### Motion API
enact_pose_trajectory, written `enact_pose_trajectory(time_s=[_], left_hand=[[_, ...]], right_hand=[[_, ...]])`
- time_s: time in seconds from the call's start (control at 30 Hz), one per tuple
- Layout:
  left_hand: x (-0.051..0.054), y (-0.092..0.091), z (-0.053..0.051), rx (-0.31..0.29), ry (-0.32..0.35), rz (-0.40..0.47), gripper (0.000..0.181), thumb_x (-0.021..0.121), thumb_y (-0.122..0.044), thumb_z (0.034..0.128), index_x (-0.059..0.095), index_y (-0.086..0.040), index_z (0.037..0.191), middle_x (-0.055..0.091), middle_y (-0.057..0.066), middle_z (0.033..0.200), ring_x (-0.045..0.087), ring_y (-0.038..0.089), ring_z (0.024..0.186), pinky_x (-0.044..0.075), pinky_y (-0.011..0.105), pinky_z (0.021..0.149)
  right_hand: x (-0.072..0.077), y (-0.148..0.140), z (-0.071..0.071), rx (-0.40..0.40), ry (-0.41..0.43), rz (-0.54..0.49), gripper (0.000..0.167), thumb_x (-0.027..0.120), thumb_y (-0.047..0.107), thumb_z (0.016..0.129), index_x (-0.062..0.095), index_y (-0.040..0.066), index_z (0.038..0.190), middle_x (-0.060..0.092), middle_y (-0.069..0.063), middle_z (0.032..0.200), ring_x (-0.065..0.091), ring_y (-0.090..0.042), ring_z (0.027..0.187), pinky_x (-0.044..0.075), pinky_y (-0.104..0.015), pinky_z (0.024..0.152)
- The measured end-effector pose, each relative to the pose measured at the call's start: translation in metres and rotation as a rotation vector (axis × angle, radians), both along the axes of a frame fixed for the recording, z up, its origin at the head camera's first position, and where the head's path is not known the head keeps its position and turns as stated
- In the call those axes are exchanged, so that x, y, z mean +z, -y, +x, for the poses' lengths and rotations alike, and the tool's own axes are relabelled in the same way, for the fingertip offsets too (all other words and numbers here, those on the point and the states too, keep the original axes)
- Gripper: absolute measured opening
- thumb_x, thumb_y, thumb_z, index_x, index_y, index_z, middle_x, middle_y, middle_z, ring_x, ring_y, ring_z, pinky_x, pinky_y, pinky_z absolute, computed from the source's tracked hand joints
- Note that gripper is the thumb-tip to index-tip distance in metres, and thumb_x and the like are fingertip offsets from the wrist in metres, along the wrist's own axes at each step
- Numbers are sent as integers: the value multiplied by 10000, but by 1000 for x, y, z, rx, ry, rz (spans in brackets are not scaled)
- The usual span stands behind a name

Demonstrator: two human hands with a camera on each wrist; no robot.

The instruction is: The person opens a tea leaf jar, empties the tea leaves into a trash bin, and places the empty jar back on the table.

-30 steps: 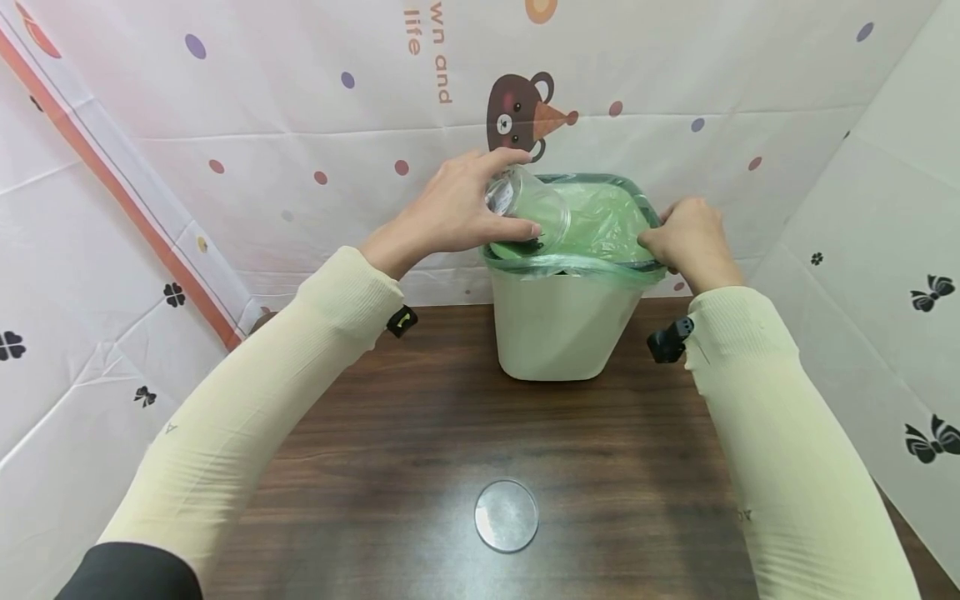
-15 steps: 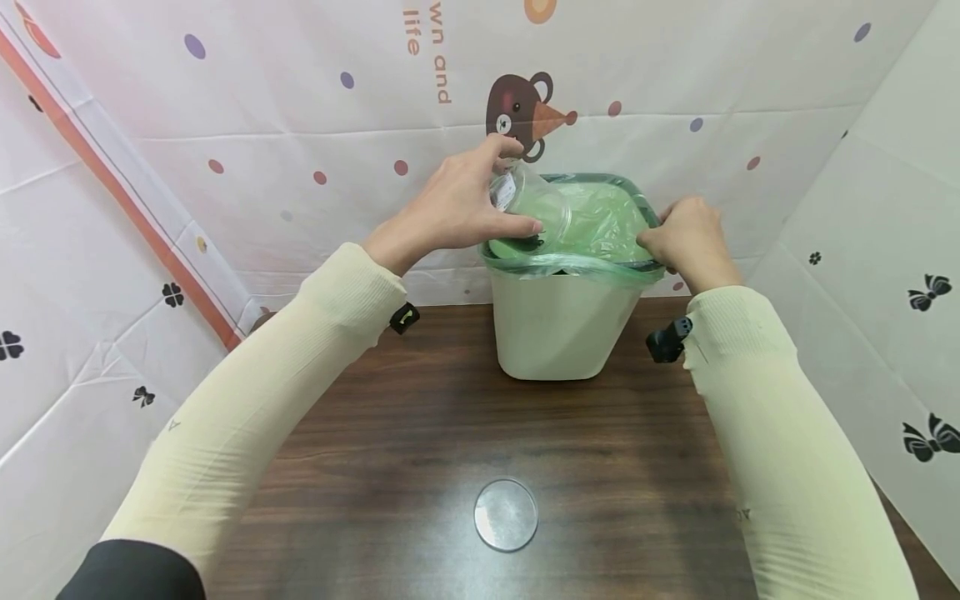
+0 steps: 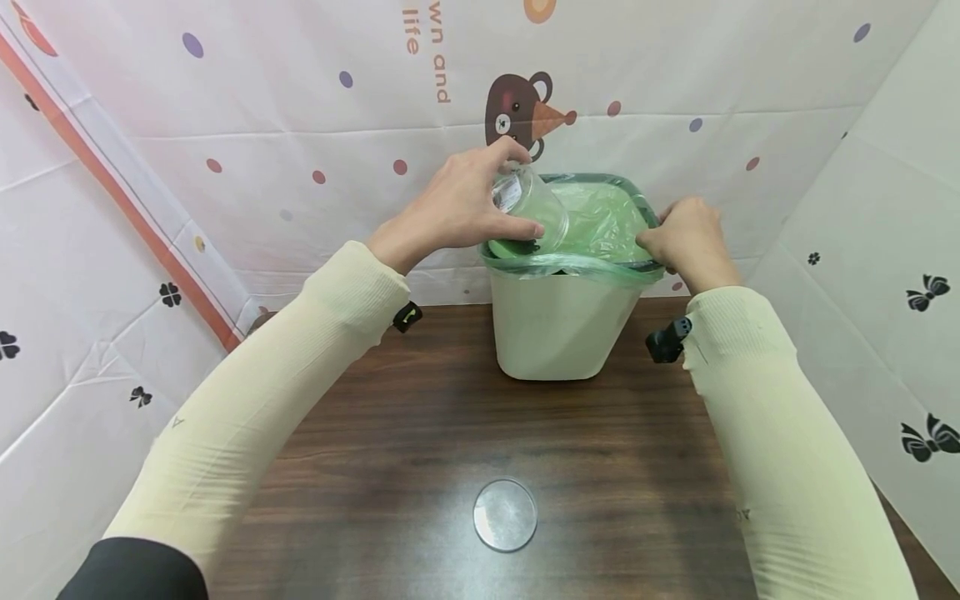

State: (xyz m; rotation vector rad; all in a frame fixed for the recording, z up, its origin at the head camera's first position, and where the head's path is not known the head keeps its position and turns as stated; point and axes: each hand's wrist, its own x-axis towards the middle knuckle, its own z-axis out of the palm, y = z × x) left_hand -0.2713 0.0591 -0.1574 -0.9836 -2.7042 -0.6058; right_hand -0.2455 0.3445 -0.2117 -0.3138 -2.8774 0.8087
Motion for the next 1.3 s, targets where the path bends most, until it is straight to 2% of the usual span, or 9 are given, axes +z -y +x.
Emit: enact_pose_trajectory(time_s=[0.67, 0.87, 1.07, 1.3], left_hand=[[4, -4, 2, 10, -23, -43, 745, 816, -552, 774, 507, -282, 1396, 545, -19, 1257, 502, 158, 1109, 414, 299, 925], [6, -6, 2, 15, -9, -57, 770, 796, -575, 788, 499, -305, 1445, 539, -17, 1336, 490, 165, 1183, 398, 299, 976], [7, -8, 0, -24, -16, -104, 801, 771, -564, 823, 462, -300, 1513, 498, 22, 1434, 468, 176, 1278, 374, 290, 1037], [10, -12, -3, -114, 2, -222, 776, 727, -480, 902, 370, -313, 1570, 351, 30, 1581, 321, 190, 1432, 270, 345, 1143]], right_hand=[[1, 1, 1, -4, 1, -5, 438, 616, 197, 929, 582, -142, 1204, 563, -326, 1108, 613, -246, 621, 522, -364, 519], [1, 1, 1, -8, -1, -3, 423, 624, 195, 929, 593, -138, 1189, 587, -311, 1060, 614, -248, 611, 520, -369, 515], [0, 1, 1, -8, -2, -8, 423, 625, 197, 927, 599, -133, 1191, 591, -302, 1059, 609, -242, 614, 517, -364, 515], [0, 1, 0, -4, -4, -10, 406, 618, 194, 931, 597, -130, 1174, 587, -285, 1026, 596, -249, 611, 509, -362, 510]])
